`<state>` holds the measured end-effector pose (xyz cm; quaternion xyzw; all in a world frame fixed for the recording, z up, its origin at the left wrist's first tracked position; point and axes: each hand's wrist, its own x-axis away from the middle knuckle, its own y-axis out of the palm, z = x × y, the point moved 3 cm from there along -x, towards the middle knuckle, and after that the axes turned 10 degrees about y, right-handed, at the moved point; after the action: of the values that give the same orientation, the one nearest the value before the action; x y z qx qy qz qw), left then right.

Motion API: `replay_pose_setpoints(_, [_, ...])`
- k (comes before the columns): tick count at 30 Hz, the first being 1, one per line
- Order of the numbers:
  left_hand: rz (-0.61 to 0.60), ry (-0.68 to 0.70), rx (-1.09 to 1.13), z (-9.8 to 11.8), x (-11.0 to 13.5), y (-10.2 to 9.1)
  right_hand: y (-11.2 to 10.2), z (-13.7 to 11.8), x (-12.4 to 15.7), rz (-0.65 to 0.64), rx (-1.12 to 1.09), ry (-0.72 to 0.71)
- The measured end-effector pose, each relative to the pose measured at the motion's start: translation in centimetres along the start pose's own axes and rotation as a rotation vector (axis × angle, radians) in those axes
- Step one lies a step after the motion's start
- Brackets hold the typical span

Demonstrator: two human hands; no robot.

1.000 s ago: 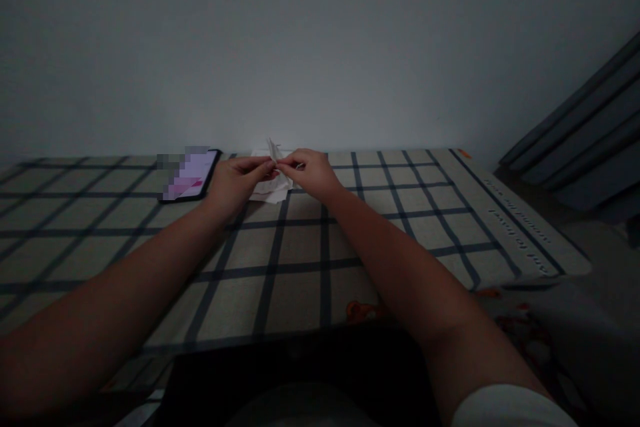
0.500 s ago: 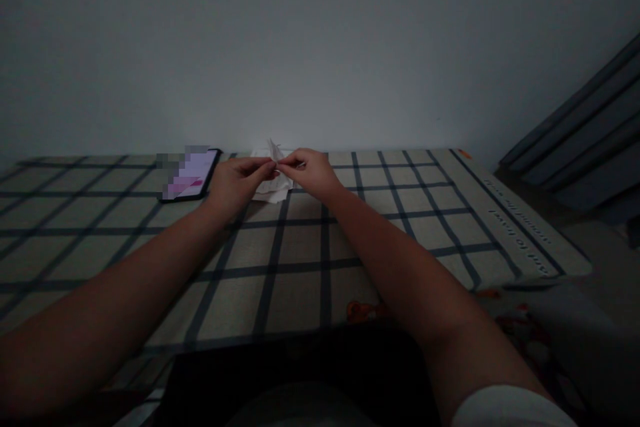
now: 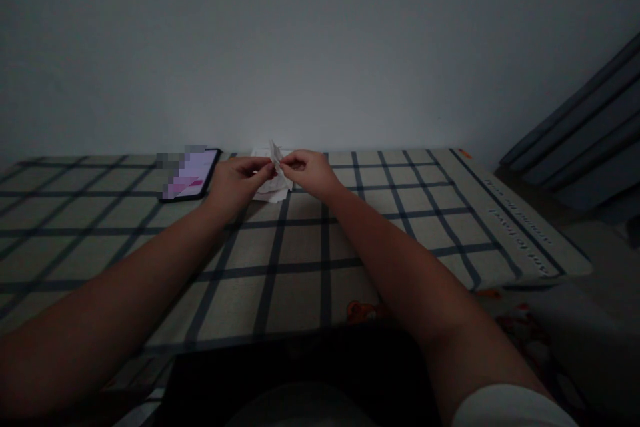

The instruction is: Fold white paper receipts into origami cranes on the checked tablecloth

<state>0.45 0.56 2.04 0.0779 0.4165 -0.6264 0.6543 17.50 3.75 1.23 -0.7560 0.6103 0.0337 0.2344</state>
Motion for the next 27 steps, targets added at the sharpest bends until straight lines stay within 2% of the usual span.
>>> replay_pose_setpoints(4, [0.056,-0.061,0.103,-0.2,-0.1,0.2,0.3,0.2,0.0,-0.004,-0.075,-0.025])
replay_pose_setpoints(7, [0.086,-0.055,0.136,-0.1,-0.1,0.1,0.5,0.1,0.0,-0.01,-0.139,-0.053])
replay_pose_setpoints(11, [-0.002,0.103,0.004,0.4,-0.1,0.0,0.3,0.0,-0.1,-0.013,-0.109,-0.04])
replay_pose_setpoints(15, [-0.088,0.238,-0.1,0.7,0.0,-0.1,0.0,0.4,-0.4,-0.039,-0.174,0.044])
replay_pose_setpoints(21, [-0.051,0.17,-0.059,0.3,-0.3,-0.4,-0.6,0.0,-0.2,-0.116,-0.177,0.045])
replay_pose_setpoints(24, [-0.046,0.11,-0.013,0.0,-0.4,-0.5,-1.0,-0.6,0.0,-0.115,-0.112,0.007])
replay_pose_setpoints(27, [-0.04,0.108,0.015,-0.1,-0.5,-0.6,-1.2,-0.8,0.1,-0.093,-0.076,-0.019])
